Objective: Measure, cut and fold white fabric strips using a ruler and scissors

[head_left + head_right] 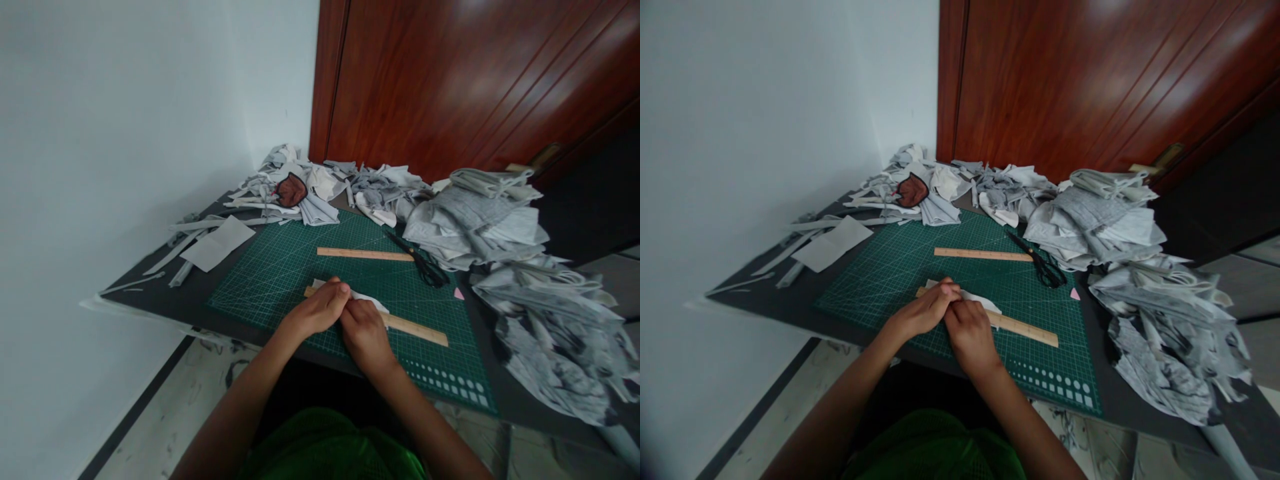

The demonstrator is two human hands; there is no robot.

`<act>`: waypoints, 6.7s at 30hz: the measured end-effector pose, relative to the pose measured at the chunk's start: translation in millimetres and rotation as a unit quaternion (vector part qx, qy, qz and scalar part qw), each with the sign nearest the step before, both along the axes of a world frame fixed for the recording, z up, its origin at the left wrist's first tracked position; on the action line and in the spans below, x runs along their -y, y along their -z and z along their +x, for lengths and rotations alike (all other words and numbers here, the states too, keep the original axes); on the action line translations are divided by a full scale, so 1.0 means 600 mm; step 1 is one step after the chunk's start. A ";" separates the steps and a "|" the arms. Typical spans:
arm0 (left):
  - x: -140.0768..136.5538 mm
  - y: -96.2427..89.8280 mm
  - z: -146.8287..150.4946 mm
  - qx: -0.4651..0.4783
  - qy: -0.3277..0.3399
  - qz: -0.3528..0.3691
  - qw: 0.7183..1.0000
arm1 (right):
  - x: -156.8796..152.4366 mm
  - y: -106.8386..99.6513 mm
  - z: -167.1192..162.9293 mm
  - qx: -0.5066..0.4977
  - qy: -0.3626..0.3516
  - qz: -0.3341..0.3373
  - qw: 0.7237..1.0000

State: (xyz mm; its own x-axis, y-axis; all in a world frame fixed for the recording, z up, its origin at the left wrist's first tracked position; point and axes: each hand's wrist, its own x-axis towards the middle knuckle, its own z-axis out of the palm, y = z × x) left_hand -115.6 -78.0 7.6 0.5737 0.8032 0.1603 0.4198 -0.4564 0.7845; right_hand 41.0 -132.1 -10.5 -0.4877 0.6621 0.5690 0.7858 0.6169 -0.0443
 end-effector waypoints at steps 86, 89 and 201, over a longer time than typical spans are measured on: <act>0.046 0.026 -0.050 -0.086 -0.153 0.228 0.958 | 0.061 0.002 0.003 0.062 0.151 -0.192 0.968; 0.046 0.023 -0.049 -0.125 -0.135 0.225 0.957 | 0.062 0.000 0.004 0.054 0.151 -0.195 0.968; 0.039 0.006 -0.086 -0.312 -0.066 0.353 0.880 | 0.068 -0.050 0.009 0.143 0.159 -0.296 0.931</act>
